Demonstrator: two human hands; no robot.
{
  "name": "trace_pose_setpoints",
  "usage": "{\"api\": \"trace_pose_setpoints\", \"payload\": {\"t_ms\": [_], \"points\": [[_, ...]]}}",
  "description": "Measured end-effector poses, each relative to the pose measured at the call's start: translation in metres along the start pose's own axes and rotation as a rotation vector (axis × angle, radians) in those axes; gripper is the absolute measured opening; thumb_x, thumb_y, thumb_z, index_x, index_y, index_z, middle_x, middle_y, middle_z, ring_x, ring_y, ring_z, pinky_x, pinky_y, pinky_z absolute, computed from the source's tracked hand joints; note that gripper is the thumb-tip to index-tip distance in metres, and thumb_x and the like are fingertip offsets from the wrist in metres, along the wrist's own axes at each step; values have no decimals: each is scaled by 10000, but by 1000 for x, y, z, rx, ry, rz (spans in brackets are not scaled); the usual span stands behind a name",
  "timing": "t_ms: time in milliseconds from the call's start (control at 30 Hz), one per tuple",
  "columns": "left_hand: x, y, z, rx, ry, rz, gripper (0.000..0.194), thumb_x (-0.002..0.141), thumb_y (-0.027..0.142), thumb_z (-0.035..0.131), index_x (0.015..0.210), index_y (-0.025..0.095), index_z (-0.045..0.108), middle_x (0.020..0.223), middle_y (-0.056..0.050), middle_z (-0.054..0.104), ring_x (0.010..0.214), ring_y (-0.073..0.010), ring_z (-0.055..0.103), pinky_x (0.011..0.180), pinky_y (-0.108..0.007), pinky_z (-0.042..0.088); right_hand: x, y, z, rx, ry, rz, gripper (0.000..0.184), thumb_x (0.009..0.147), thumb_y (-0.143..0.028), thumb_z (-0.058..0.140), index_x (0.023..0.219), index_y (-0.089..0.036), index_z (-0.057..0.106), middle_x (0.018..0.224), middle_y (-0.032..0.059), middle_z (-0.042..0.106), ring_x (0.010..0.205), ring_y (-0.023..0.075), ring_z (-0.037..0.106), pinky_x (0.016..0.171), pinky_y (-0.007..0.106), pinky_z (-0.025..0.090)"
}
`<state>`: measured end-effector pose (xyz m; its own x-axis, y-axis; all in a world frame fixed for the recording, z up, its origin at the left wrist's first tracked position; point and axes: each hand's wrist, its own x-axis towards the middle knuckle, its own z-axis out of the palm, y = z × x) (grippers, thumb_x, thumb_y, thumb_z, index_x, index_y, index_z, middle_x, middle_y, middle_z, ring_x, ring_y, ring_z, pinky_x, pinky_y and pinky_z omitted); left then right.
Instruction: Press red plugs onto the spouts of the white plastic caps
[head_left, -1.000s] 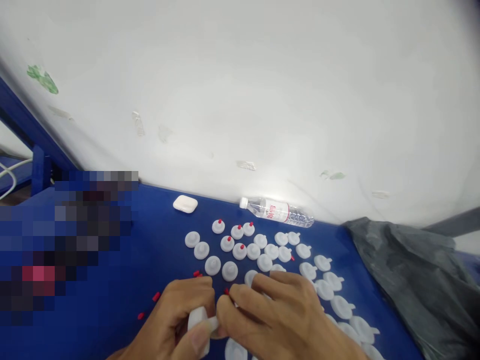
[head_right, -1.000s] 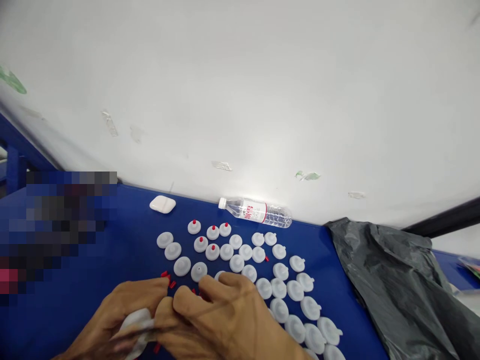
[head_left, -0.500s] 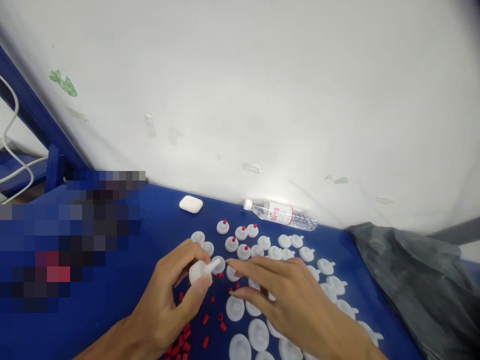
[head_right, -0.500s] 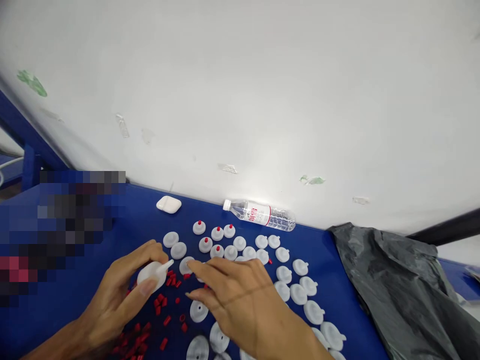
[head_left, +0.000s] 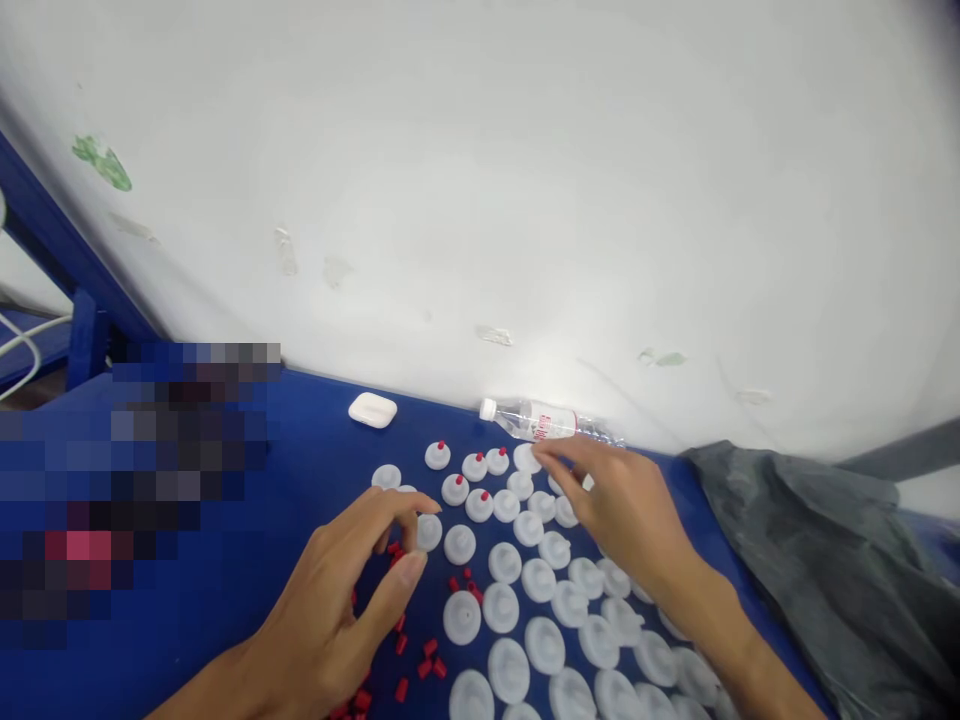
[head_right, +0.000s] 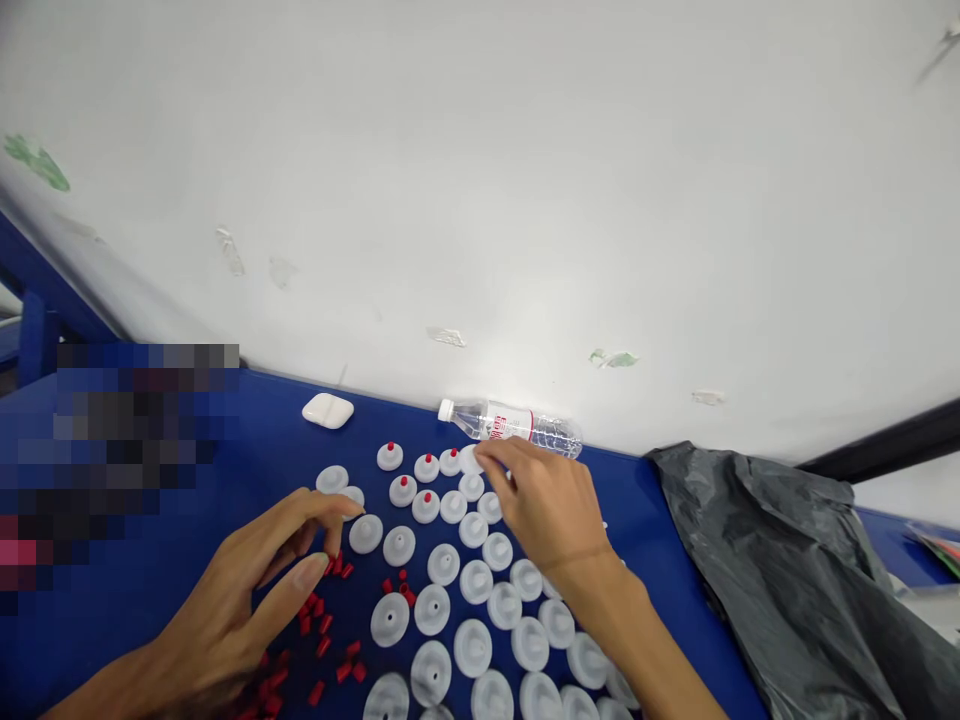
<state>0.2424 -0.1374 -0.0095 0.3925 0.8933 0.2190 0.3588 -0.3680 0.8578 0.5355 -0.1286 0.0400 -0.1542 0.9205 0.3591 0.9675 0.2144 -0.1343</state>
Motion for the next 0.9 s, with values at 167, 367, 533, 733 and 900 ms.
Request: {"api": "trace_pose_setpoints", "payload": {"t_ms": [167,367,533,733,900], "points": [[2,3,0,52,-13,55,285,1095,454,406,1237,309,606,875,33,641,738,-189,551,766,-349,463,8,29,24,-98,-116,-5,282,1077,-269,536,1096,-254,818,1032,47,827,858,268,796,654,347,618],[3,2,0,60,-20,64,262,1103,461,394,1189,315,594,871,37,620,719,-186,531,755,-345,457,8,13,19,-30,-130,-147,397,1146,-358,415,1409,-265,697,1343,74,738,1276,299,664,1075,488,575],[4,5,-1,71,3,82,227,1101,422,399,1174,325,591,875,35,612,730,-194,543,753,-342,467,9,9,32,109,-159,-296,368,1149,-311,451,1443,-269,668,1425,19,706,1355,290,623,1147,545,525],[3,0,2,144,79,144,170,1079,390,460,1168,355,600,877,33,653,740,-208,585,763,-347,506,10,-1,14,280,28,-268,201,1109,-220,567,1160,-233,761,1146,17,808,1062,207,754,991,381,606],[-5,-15,6,277,49,134,540,960,585,662,1453,408,527,1249,-59,731,1068,-325,692,905,-455,578,-4,-50,-10,638,-43,-206,214,1030,-234,736,1236,-292,739,1088,-40,802,907,122,764,846,203,606]]}}
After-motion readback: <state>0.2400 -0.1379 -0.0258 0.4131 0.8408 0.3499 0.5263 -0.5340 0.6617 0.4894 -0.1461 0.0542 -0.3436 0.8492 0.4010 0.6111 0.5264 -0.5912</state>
